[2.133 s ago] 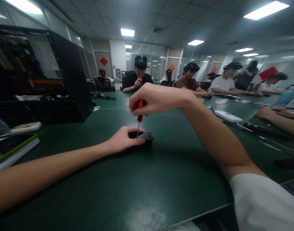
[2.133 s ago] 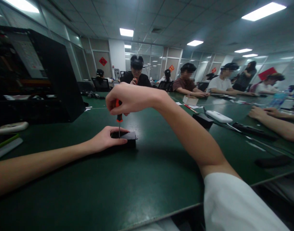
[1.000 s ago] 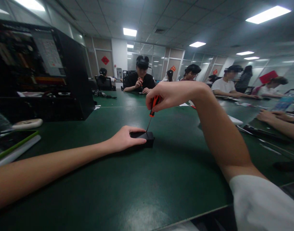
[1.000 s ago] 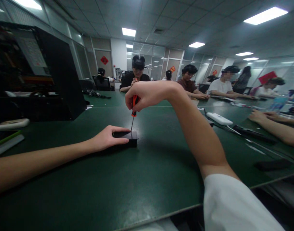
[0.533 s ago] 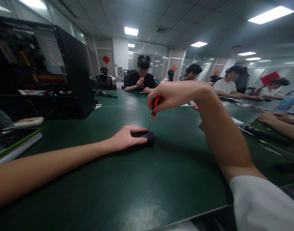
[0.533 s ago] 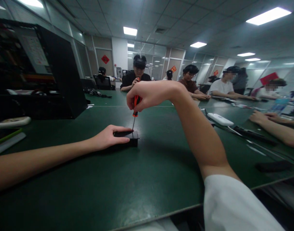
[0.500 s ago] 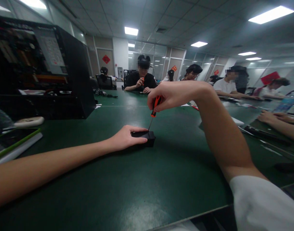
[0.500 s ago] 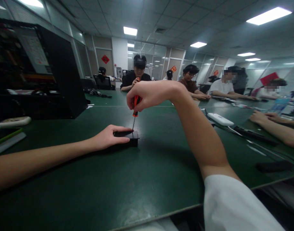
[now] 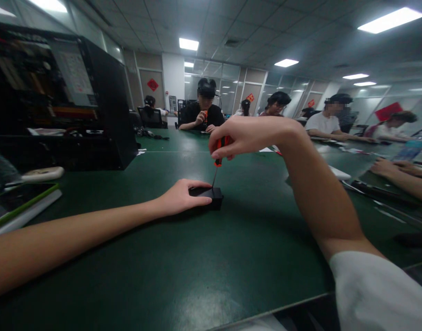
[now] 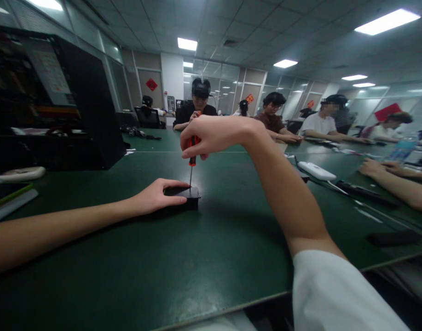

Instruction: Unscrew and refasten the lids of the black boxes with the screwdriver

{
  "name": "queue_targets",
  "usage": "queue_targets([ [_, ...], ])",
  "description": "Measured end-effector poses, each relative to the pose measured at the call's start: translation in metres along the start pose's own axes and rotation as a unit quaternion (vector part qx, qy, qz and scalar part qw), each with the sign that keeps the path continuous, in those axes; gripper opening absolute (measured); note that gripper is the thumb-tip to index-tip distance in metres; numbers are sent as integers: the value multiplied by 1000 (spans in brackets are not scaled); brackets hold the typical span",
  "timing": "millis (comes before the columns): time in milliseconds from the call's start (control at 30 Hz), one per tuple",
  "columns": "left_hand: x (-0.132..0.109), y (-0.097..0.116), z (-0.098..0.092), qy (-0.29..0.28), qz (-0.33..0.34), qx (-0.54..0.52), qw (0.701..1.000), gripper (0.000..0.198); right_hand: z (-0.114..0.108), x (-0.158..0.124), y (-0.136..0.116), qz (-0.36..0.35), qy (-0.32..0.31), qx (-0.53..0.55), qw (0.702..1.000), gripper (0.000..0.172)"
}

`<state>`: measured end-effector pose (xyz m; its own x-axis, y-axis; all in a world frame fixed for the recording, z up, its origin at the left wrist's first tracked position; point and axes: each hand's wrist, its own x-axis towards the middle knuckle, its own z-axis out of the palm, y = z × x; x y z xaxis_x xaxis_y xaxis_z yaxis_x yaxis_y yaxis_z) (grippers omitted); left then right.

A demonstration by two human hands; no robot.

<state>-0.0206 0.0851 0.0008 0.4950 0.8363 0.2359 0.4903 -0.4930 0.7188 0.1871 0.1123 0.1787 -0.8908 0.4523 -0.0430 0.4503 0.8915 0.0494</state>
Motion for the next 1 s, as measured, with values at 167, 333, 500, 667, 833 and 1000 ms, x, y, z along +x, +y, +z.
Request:
queue_targets([
  [167,0,-1,0,0,7,-3,1000,61,-1,-1,-4,-38,15,-29,999,28],
  [333,0,-2,2,0,5,-11,1000,59,0,-2,-6,22,5,-22,1000,30],
  [500,2,-1,-5,-19,20,-6,1000,56,-1,-4,-6,-9,8,-48,999,31],
  [667,4,10,-27,-96,136,120,979,42,-2,-13,-2,87,-87,-26,992,27],
  [833,3,4,-18,-81,120,99,985,45,-7,-25,-6,116,-141,18,983,30],
  [1000,3,-11,-5,-23,161,87,983,41,-12,-38,-19,125,-133,59,981,32],
])
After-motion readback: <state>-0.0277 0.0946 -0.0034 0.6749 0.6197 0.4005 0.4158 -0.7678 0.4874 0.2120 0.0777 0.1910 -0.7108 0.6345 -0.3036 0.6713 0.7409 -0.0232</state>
